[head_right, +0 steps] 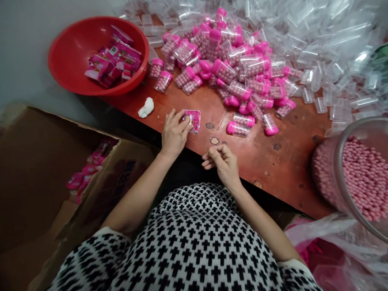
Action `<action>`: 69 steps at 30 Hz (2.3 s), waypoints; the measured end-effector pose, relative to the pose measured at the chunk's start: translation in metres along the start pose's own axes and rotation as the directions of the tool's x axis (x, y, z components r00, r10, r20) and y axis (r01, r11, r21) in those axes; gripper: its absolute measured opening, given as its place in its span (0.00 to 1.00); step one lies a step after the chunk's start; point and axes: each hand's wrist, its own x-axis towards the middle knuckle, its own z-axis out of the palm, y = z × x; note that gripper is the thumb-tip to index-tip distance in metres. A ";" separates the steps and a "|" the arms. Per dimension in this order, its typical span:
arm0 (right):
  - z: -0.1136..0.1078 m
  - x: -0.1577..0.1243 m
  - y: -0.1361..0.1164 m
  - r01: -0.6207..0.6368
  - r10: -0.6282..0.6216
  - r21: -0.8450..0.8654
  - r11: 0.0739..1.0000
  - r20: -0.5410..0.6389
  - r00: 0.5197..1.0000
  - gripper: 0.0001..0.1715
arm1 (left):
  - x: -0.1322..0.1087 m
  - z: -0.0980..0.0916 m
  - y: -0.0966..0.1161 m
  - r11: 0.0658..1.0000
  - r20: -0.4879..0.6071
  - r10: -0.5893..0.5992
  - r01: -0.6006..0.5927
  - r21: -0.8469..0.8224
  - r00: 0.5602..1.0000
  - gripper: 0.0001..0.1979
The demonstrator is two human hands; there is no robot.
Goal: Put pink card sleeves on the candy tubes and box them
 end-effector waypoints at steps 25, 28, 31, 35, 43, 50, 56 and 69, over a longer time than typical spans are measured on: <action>-0.005 0.042 -0.008 0.054 -0.071 0.085 0.995 0.220 0.973 0.29 | -0.051 -0.024 0.050 0.194 0.583 -0.465 0.720 -0.666 0.666 0.17; -0.007 0.041 -0.006 0.072 -0.072 0.011 0.997 0.246 0.966 0.27 | -0.055 -0.022 0.053 0.246 0.535 -0.482 0.694 -0.677 0.693 0.16; -0.015 0.039 -0.010 0.212 -0.162 -0.222 0.952 0.222 0.962 0.21 | -0.056 -0.020 0.053 0.336 0.442 -0.509 0.643 -0.688 0.739 0.15; -0.044 0.040 -0.030 0.343 -0.416 -0.823 0.452 0.145 0.898 0.14 | -0.055 -0.020 0.053 0.291 0.434 -0.582 0.674 -0.678 0.688 0.14; -0.075 0.052 -0.045 0.178 -0.258 -0.946 -0.271 0.249 0.933 0.19 | -0.050 -0.011 0.057 -0.017 0.497 -0.682 0.667 -0.745 0.537 0.07; -0.073 0.051 -0.038 0.098 -0.318 -0.937 -0.336 0.211 0.924 0.18 | -0.046 -0.007 0.069 -0.219 0.506 -0.691 0.517 -0.828 0.517 0.05; -0.072 0.030 -0.035 0.213 -0.272 -0.953 -0.218 0.269 0.924 0.20 | -0.047 -0.006 0.070 -0.236 0.512 -0.697 0.513 -0.825 0.503 0.03; -0.027 -0.008 -0.024 0.009 0.009 -0.364 0.931 0.049 0.999 0.22 | -0.047 0.001 0.075 -0.320 0.512 -0.699 0.423 -0.848 0.498 0.04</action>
